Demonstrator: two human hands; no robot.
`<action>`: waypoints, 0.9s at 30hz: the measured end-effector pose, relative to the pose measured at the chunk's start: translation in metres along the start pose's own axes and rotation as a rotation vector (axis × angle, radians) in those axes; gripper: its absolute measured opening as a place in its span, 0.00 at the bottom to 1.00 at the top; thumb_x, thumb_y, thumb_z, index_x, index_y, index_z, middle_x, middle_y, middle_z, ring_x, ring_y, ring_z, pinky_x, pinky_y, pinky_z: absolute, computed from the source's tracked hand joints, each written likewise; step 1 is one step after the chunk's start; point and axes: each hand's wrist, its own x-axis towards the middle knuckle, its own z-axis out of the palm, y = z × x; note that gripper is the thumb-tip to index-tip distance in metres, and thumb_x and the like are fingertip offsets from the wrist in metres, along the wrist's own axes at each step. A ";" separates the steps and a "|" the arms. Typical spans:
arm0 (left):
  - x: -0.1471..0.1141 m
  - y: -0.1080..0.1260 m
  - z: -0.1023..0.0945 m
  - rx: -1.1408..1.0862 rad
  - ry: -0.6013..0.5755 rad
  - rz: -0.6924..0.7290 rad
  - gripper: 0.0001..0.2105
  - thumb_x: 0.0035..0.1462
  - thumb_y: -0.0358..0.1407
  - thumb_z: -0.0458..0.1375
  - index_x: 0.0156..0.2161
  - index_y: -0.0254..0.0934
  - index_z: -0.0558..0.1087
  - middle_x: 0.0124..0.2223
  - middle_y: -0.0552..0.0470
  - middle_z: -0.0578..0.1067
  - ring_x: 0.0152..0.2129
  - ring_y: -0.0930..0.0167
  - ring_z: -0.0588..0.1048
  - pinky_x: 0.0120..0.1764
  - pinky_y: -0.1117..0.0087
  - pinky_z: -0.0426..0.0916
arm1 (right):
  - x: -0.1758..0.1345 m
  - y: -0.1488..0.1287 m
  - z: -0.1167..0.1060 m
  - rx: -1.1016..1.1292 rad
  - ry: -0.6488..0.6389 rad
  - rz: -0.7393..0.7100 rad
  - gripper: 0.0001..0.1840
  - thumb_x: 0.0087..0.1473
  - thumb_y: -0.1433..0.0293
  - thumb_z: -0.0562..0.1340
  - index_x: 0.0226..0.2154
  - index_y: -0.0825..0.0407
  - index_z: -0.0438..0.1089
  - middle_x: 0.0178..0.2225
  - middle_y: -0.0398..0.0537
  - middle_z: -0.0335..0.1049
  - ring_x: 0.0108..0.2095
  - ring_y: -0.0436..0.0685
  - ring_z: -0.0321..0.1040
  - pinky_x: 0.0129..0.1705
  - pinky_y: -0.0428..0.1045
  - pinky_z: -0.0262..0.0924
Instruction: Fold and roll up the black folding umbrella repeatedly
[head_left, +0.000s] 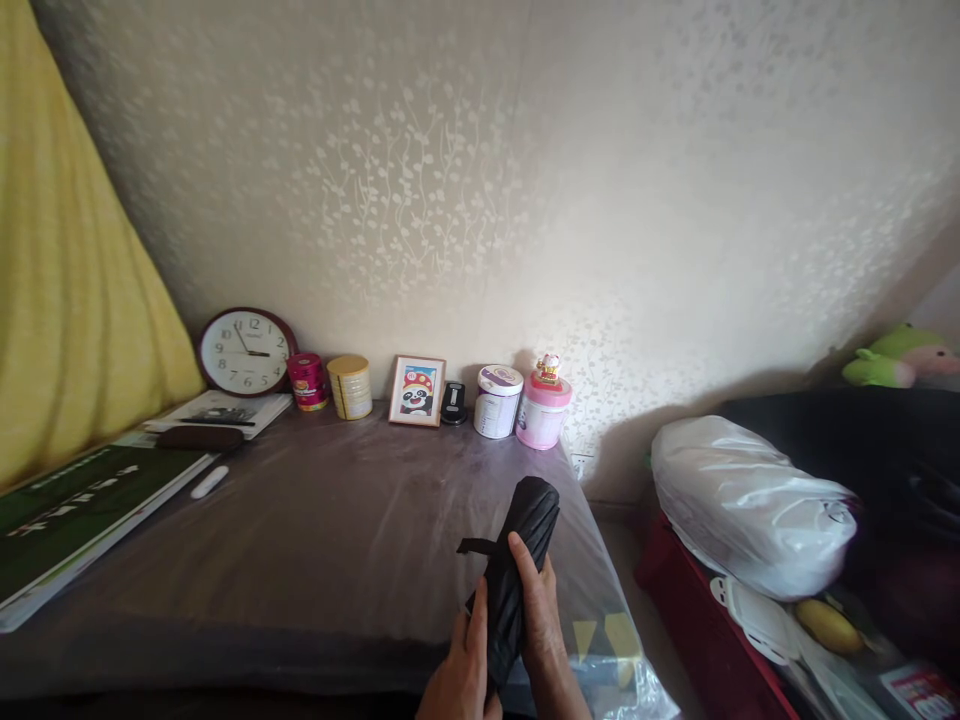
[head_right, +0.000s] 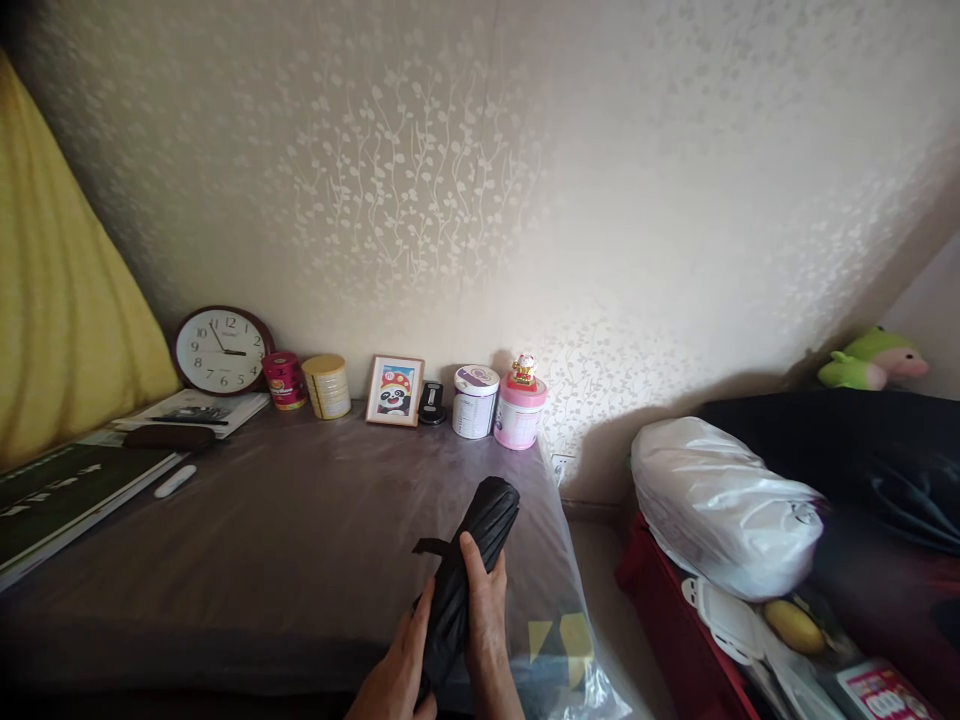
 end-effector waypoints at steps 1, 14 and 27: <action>0.001 -0.001 -0.001 -0.055 0.012 0.071 0.45 0.39 0.19 0.50 0.63 0.36 0.34 0.65 0.41 0.45 0.58 0.62 0.57 0.54 0.67 0.60 | 0.001 0.001 0.000 0.021 -0.004 0.020 0.30 0.41 0.52 0.64 0.42 0.55 0.68 0.30 0.44 0.72 0.32 0.56 0.68 0.33 0.47 0.63; -0.003 0.002 -0.005 0.070 -0.029 -0.024 0.46 0.41 0.19 0.49 0.62 0.47 0.32 0.63 0.38 0.51 0.47 0.61 0.71 0.43 0.65 0.67 | -0.006 0.000 0.002 0.059 0.019 0.045 0.30 0.37 0.55 0.67 0.42 0.55 0.68 0.30 0.43 0.73 0.33 0.56 0.69 0.33 0.46 0.64; -0.004 0.003 -0.025 -0.768 -0.214 0.066 0.34 0.53 0.45 0.53 0.61 0.41 0.44 0.42 0.48 0.72 0.24 0.75 0.72 0.25 0.74 0.66 | 0.007 0.020 -0.007 0.181 -0.031 0.136 0.35 0.34 0.50 0.67 0.40 0.58 0.69 0.28 0.48 0.74 0.30 0.60 0.71 0.32 0.50 0.66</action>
